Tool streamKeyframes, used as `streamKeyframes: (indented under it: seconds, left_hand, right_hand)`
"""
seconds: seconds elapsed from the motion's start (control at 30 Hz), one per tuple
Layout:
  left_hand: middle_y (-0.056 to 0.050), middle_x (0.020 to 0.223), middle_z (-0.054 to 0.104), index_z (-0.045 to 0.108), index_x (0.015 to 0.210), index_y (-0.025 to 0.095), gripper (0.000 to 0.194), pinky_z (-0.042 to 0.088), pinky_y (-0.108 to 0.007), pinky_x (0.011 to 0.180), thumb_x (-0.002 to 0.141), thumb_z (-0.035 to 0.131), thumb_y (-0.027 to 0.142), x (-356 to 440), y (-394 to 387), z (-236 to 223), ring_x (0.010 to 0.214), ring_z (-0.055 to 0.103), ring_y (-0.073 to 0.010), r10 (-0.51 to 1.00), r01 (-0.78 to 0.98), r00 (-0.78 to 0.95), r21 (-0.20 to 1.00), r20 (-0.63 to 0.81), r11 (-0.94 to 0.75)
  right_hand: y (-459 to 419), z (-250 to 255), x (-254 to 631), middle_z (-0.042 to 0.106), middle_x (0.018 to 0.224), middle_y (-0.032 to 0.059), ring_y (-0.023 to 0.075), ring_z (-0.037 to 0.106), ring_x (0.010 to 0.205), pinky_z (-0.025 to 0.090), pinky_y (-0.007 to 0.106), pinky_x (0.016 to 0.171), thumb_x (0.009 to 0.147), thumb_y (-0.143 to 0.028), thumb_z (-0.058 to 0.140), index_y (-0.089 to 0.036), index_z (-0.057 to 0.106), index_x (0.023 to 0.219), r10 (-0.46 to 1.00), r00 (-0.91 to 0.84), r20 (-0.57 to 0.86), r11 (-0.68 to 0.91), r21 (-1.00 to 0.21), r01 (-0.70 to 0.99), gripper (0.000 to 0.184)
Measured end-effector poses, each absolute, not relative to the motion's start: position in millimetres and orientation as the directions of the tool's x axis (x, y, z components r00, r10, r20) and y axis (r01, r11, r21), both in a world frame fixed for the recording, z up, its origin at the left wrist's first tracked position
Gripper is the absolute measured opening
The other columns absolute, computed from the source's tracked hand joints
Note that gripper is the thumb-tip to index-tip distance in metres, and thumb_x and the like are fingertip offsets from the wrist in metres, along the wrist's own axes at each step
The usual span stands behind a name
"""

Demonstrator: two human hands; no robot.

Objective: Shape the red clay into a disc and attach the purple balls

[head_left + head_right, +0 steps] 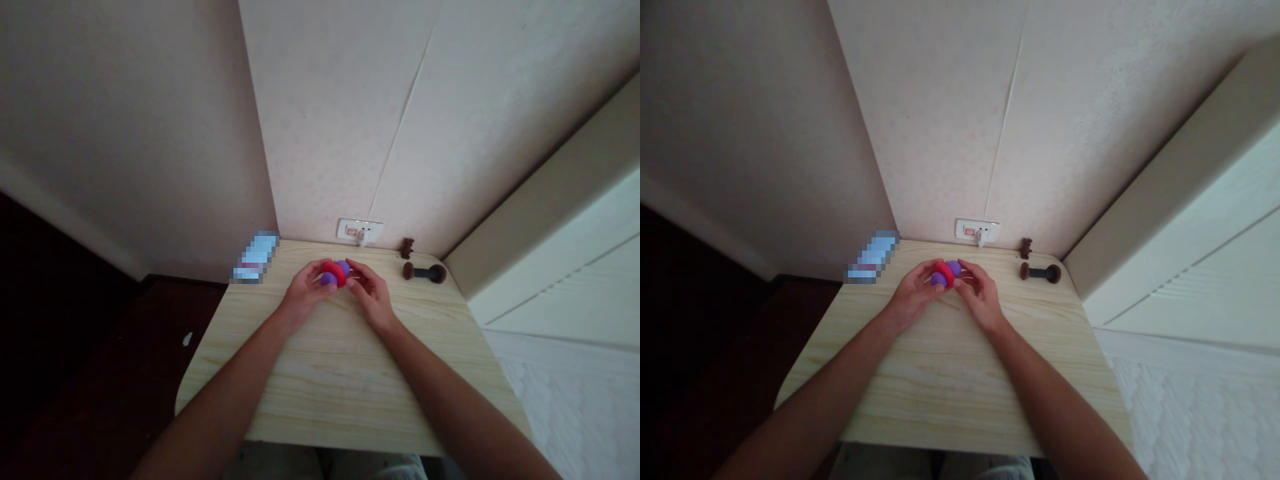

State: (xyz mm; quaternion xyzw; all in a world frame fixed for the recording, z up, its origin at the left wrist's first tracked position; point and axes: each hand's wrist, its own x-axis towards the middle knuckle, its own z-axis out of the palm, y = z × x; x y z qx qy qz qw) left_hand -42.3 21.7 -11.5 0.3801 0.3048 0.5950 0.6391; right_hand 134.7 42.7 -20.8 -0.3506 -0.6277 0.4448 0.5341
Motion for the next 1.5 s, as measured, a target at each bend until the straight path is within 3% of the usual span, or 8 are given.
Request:
streamKeyframes:
  seconds: [0.13, 0.23, 0.47, 0.73, 0.97, 1.2, 1.33, 1.5]
  left_hand:
    - [-0.008, 0.117, 0.069, 0.064, 0.121, 0.019, 0.069, 0.051, -0.032, 0.090, 0.059, 0.094, 0.016, -43.3, 21.4, -10.9, 0.099, 0.067, -0.0186, 0.995, -0.478, 0.097, 0.878, 0.033, 0.018]
    - [-0.009, 0.116, 0.069, 0.065, 0.121, 0.017, 0.074, 0.051, -0.032, 0.088, 0.054, 0.096, 0.016, -42.9, 20.5, -11.0, 0.100, 0.067, -0.0202, 0.988, -0.474, 0.149, 0.879, 0.027, 0.048]
    - [-0.009, 0.113, 0.070, 0.068, 0.115, 0.016, 0.066, 0.051, -0.031, 0.086, 0.056, 0.097, 0.026, -41.0, 18.8, -10.7, 0.098, 0.066, -0.0203, 0.972, -0.522, 0.227, 0.850, 0.064, 0.066]
    - [-0.011, 0.125, 0.069, 0.068, 0.119, 0.016, 0.070, 0.054, -0.038, 0.094, 0.054, 0.095, 0.014, -44.4, 20.7, -8.1, 0.107, 0.068, -0.0240, 0.990, -0.417, 0.125, 0.909, 0.061, -0.004]
    - [-0.013, 0.113, 0.076, 0.068, 0.122, 0.015, 0.075, 0.059, -0.043, 0.092, 0.053, 0.096, 0.016, -42.9, 16.3, -5.0, 0.104, 0.072, -0.0270, 0.992, -0.355, 0.123, 0.935, 0.029, 0.017]
    - [-0.013, 0.128, 0.070, 0.066, 0.128, 0.018, 0.074, 0.058, -0.040, 0.096, 0.060, 0.094, 0.019, -37.3, 14.2, -11.3, 0.110, 0.070, -0.0266, 0.994, -0.377, 0.094, 0.926, 0.052, -0.013]
    - [-0.009, 0.129, 0.069, 0.068, 0.122, 0.021, 0.053, 0.055, -0.037, 0.100, 0.073, 0.087, 0.023, -31.4, 14.8, -11.5, 0.109, 0.070, -0.0219, 0.995, -0.516, 0.097, 0.855, -0.013, 0.062]
    - [-0.011, 0.119, 0.072, 0.071, 0.112, 0.015, 0.035, 0.053, -0.042, 0.104, 0.077, 0.074, 0.019, -36.3, 16.2, -6.2, 0.112, 0.068, -0.0235, 0.975, -0.710, 0.209, 0.675, -0.069, 0.200]
  right_hand:
    - [39.6, -21.5, 131.7, 0.065, 0.130, 0.0119, 0.0247, 0.068, 0.109, 0.057, 0.043, 0.098, 0.066, -0.041, 0.093, -0.025, 0.057, 0.139, 0.873, -0.294, 0.388, 0.401, -0.916, -0.018, 0.083]
    - [39.9, -23.5, 130.4, 0.063, 0.133, 0.0129, 0.0263, 0.067, 0.112, 0.057, 0.044, 0.100, 0.058, -0.042, 0.097, -0.025, 0.055, 0.140, 0.860, -0.339, 0.381, 0.400, -0.916, -0.014, 0.093]
    - [44.5, -26.5, 133.2, 0.067, 0.125, 0.0114, 0.0254, 0.067, 0.110, 0.056, 0.042, 0.099, 0.068, -0.040, 0.091, -0.024, 0.065, 0.128, 0.868, -0.308, 0.389, 0.400, -0.916, -0.032, 0.067]
    - [44.9, -19.3, 140.4, 0.058, 0.134, 0.0111, 0.0261, 0.062, 0.121, 0.053, 0.043, 0.104, 0.076, -0.043, 0.085, -0.029, 0.057, 0.142, 0.822, -0.418, 0.386, 0.360, -0.922, -0.144, 0.073]
    - [46.3, -15.1, 143.2, 0.064, 0.128, 0.0095, 0.0243, 0.066, 0.114, 0.054, 0.043, 0.102, 0.074, -0.043, 0.087, -0.028, 0.070, 0.126, 0.840, -0.394, 0.373, 0.329, -0.928, -0.178, 0.057]
    - [46.5, -15.1, 140.7, 0.067, 0.116, 0.0088, 0.0239, 0.069, 0.104, 0.056, 0.044, 0.100, 0.070, -0.046, 0.090, -0.024, 0.069, 0.119, 0.879, -0.309, 0.364, 0.331, -0.931, -0.156, 0.057]
    - [43.0, -14.7, 136.7, 0.064, 0.117, 0.0084, 0.0222, 0.067, 0.103, 0.058, 0.041, 0.096, 0.073, -0.044, 0.088, -0.026, 0.062, 0.125, 0.876, -0.184, 0.446, 0.438, -0.895, -0.086, 0.061]
    - [38.7, -13.5, 136.9, 0.061, 0.120, 0.0089, 0.0203, 0.065, 0.098, 0.060, 0.037, 0.086, 0.093, -0.045, 0.068, -0.027, 0.067, 0.116, 0.864, -0.140, 0.484, 0.490, -0.872, 0.012, 0.029]
